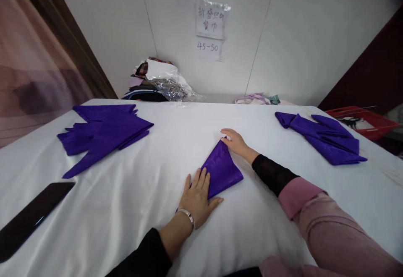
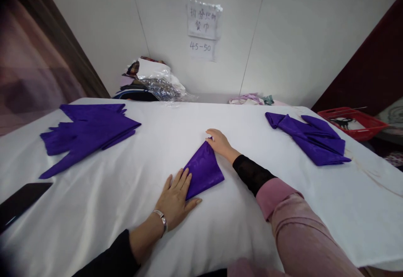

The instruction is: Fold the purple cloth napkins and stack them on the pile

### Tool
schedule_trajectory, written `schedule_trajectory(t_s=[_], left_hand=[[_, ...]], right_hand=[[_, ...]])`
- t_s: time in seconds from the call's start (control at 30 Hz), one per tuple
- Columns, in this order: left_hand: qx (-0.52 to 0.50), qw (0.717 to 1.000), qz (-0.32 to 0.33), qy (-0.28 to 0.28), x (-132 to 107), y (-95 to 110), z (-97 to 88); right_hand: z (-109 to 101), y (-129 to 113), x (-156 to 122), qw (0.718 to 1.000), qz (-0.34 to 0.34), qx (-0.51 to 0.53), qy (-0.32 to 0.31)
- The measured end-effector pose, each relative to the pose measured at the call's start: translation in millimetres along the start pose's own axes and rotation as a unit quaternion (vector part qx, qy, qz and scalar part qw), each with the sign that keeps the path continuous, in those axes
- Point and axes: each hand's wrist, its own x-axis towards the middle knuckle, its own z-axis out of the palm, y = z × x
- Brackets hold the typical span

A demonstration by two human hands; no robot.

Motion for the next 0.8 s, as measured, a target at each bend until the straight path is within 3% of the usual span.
schedule_trajectory(t_s=[0.07,0.2,0.33,0.6,0.8], left_hand=[[0.0,1.0,-0.002,0.004,0,0,0.4],[0.003,1.0,0.0,0.011,1,0,0.7],[0.007,1.0,-0.001,0.014,2,-1,0.1],[0.016,1.0,-0.006,-0.002,3,0,-1.7],[0.044,0.998,0.003,0.039,7,-7,7.7]], right_hand=[[-2,-23,-19,0.999,-0.046,0.002,-0.029],[3,-63,-56,0.973,-0.112,-0.012,-0.2],[8,-69,-57,0.946,-0.092,-0.061,-0.306],[8,-33,-25,0.94,-0.105,-0.085,-0.314],[10,-21,-8,0.936,-0.111,-0.138,-0.305]])
